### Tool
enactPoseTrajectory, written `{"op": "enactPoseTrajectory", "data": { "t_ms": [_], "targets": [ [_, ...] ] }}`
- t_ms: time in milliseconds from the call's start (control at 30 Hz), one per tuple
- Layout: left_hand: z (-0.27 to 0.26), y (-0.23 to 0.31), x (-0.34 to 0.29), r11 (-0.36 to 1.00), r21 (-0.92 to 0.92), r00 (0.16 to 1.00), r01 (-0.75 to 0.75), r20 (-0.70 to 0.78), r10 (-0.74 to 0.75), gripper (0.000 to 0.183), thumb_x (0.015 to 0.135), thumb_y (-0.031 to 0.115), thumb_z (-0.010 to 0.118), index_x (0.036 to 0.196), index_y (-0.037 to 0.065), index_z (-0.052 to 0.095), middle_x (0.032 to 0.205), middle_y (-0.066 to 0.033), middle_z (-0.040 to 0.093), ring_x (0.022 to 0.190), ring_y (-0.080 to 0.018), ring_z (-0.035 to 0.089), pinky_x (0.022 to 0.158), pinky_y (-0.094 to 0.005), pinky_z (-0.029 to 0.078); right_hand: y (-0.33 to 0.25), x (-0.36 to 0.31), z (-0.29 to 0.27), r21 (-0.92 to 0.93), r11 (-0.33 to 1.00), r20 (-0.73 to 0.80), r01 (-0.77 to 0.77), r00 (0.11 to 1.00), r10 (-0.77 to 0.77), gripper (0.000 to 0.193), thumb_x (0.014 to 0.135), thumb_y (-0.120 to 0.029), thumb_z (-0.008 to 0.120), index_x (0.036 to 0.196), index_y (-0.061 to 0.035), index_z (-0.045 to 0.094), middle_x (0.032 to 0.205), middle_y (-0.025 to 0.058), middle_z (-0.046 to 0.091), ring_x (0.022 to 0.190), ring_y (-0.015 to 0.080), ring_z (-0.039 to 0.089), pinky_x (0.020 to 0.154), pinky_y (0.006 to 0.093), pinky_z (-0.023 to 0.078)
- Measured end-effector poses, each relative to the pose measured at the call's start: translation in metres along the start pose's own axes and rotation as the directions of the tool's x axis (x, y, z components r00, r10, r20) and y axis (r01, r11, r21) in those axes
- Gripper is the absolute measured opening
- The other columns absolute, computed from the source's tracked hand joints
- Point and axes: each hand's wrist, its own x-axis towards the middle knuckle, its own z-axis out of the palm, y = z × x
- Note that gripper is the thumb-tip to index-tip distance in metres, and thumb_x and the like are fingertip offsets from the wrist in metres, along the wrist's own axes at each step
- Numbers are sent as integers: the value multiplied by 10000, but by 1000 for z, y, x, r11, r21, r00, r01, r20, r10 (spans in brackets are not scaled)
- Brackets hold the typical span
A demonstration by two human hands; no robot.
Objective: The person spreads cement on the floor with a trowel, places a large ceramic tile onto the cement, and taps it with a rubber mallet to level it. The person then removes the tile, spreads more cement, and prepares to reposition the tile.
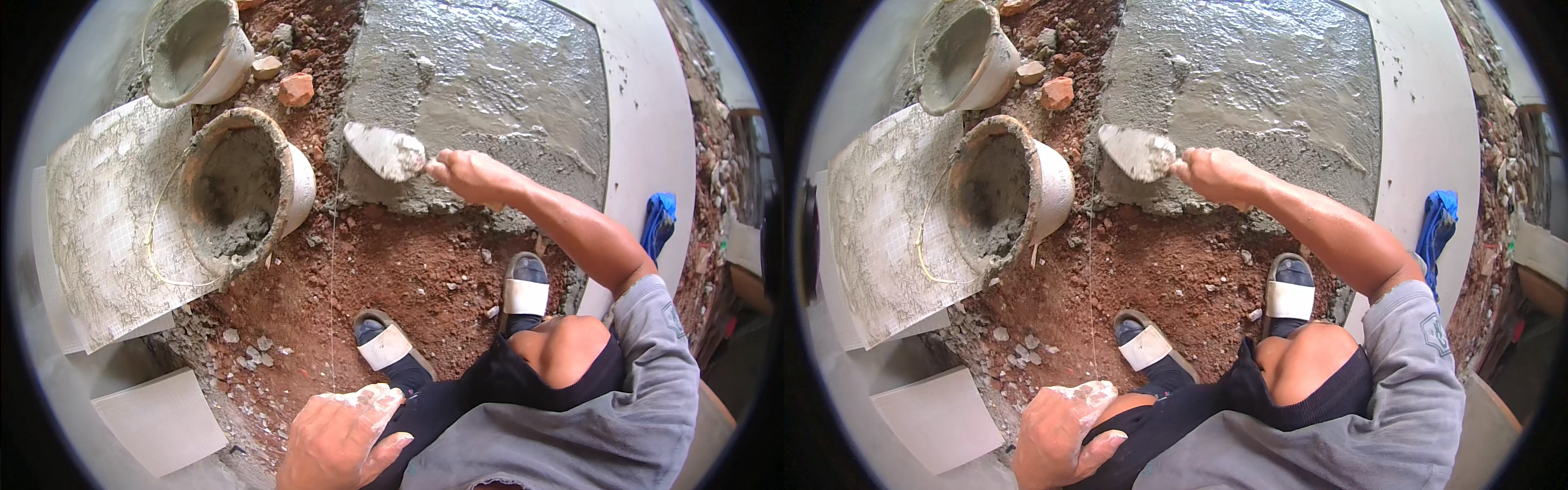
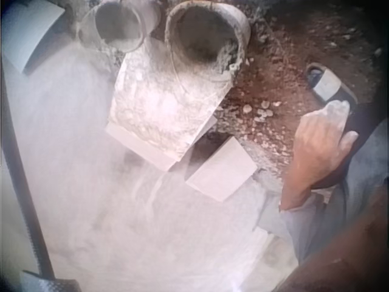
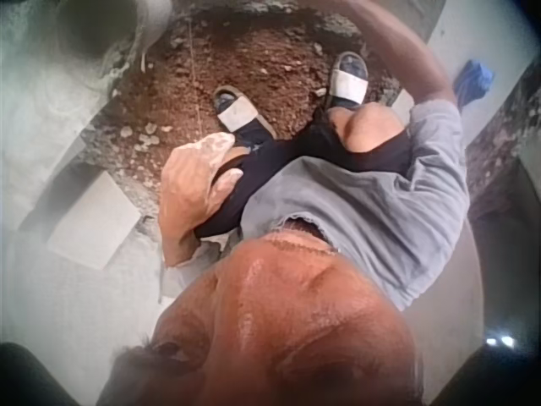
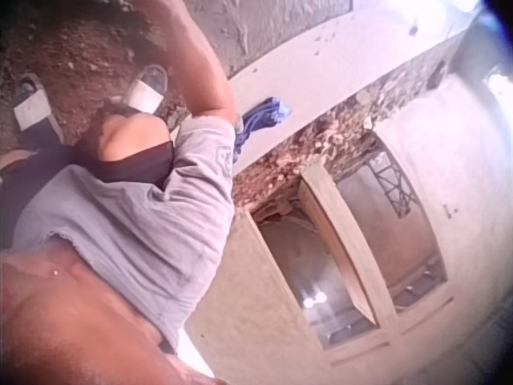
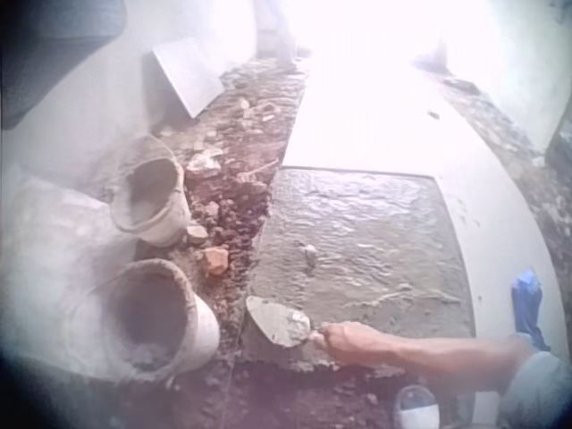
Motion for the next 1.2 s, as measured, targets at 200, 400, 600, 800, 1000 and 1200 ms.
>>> {"op": "enactPoseTrajectory", "data": {
  "t_ms": [200,400,600,800,1000,1200],
  "targets": [
    [0,-2,-2,999,-14,1000,28,-10,-28,376,835,222,684,1153,32,613,1091,-145,655,973,-326,628,824,-420,478,-2,13,16,-597,701,214,390,920,-329,484,1025,-394,350,1047,39,567,932,202,661,851,304,677,755,452,566],
    [-3,-3,-3,999,-36,1000,9,-24,-10,391,846,223,677,1168,16,598,1097,-158,651,975,-342,627,828,-430,478,24,-3,2,-653,744,-45,143,973,-227,240,1018,-232,425,993,-53,583,679,39,591,512,82,529,368,243,454],
    [-3,-3,-4,999,-33,999,33,-20,-34,398,833,212,689,1162,6,602,1094,-160,650,973,-343,627,837,-434,482,61,45,-98,-504,853,-426,-135,898,-110,358,985,-332,429,909,-41,624,748,141,666,646,250,666,589,411,553],
    [-5,-1,2,998,-57,998,17,-52,-20,379,813,181,707,1140,15,616,1084,-149,655,981,-328,630,829,-423,486,78,38,-116,-363,901,-488,-237,872,33,437,982,-433,431,1000,-46,634,877,180,691,774,311,687,691,456,557],
    [-3,-6,-17,997,-73,994,22,-107,-30,357,812,199,706,1118,38,616,1059,-130,656,970,-306,633,819,-410,485,19,-1,-141,-582,808,-516,-90,809,-282,338,981,-362,511,1068,-60,638,858,149,679,695,226,671,565,428,560],
    [-3,-8,-36,994,-8,968,-112,-225,107,452,784,274,710,1154,38,603,1010,-120,651,865,-243,631,770,-375,494,-167,21,-111,-651,614,-207,447,673,-710,331,957,-353,554,1124,-78,635,821,90,648,786,205,621,771,364,520]
  ]
}}
